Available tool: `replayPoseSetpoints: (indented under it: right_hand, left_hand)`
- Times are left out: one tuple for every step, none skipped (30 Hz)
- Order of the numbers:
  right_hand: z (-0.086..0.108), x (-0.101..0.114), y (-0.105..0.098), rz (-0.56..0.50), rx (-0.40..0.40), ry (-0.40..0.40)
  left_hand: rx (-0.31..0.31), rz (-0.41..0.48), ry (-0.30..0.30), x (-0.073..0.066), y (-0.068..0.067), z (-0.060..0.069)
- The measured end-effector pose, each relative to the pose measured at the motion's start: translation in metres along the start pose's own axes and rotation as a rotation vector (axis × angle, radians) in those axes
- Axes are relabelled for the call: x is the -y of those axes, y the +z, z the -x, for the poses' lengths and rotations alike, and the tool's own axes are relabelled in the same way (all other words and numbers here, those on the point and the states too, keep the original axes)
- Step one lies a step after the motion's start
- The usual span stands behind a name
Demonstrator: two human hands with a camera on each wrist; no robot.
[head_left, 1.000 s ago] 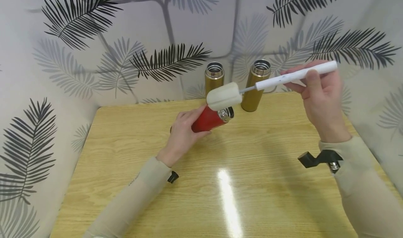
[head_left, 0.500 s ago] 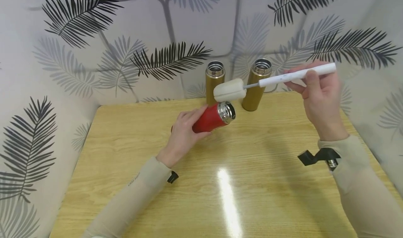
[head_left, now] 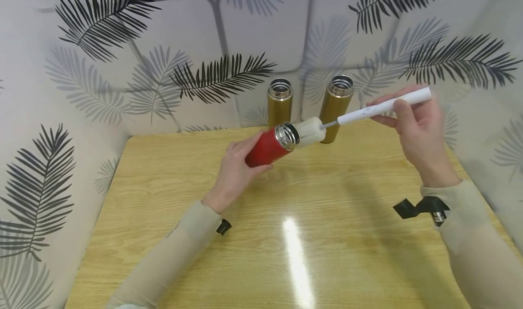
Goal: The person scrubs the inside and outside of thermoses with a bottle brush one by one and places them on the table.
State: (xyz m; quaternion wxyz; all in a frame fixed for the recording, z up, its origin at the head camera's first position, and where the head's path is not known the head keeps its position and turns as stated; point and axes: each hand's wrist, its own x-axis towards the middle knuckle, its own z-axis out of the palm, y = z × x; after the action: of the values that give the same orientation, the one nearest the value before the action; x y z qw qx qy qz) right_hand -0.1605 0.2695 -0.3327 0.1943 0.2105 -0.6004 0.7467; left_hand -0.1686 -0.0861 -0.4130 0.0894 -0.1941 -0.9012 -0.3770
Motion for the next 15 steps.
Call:
replayPoseSetpoints:
  right_hand:
    - [0.0003,0.0009,-0.0002,0.001,0.004,0.009]
    - [0.0007,0.0017,-0.0004,-0.007,0.009,0.02]
    - [0.001,0.0026,-0.0006,-0.005,0.014,0.028]
    - [0.0013,0.0035,-0.0009,-0.002,0.02,0.034]
    - [0.0017,0.0043,-0.0013,-0.004,0.027,0.038]
    - [0.0019,0.005,-0.0015,0.0,0.034,0.04]
    - [0.0021,0.0059,-0.0016,0.002,0.04,0.04]
    - [0.0022,0.0066,-0.0017,-0.004,0.046,0.042]
    - [0.0024,0.0072,-0.0018,-0.002,0.052,0.04]
    - [0.0025,0.0079,-0.0017,-0.011,0.057,0.041]
    - [0.0026,0.0084,-0.0016,-0.019,0.06,0.041]
    - [0.0025,0.009,-0.0011,-0.025,0.064,0.038]
    - [0.0023,0.0094,-0.0007,-0.033,0.068,0.036]
    - [0.0021,0.0097,-0.0003,-0.042,0.073,0.033]
    - [0.0017,0.0099,0.0001,-0.055,0.079,0.028]
  left_hand:
    - [-0.004,-0.001,-0.005,0.0005,0.0,-0.0005]
    - [-0.006,-0.001,-0.01,0.0008,-0.0002,-0.0006]
    - [-0.006,0.0,-0.014,0.0009,-0.0004,-0.0007]
    - [-0.006,0.001,-0.02,0.0011,-0.0006,-0.0008]
    - [-0.007,0.003,-0.025,0.0012,-0.001,-0.0009]
    - [-0.01,0.003,-0.028,0.0012,-0.0013,-0.0011]
    - [-0.012,0.003,-0.033,0.0014,-0.0015,-0.0014]
    - [-0.013,0.0,-0.037,0.0015,-0.0018,-0.0017]
    - [-0.016,-0.002,-0.039,0.0016,-0.0022,-0.0023]
    - [-0.018,-0.005,-0.042,0.0017,-0.0029,-0.0029]
    - [-0.019,-0.007,-0.046,0.0018,-0.0035,-0.0035]
    - [-0.021,-0.012,-0.049,0.0019,-0.0042,-0.004]
    - [-0.022,-0.016,-0.051,0.002,-0.005,-0.0046]
    - [-0.024,-0.019,-0.052,0.0023,-0.0059,-0.005]
    - [-0.026,-0.023,-0.052,0.0026,-0.0065,-0.0055]
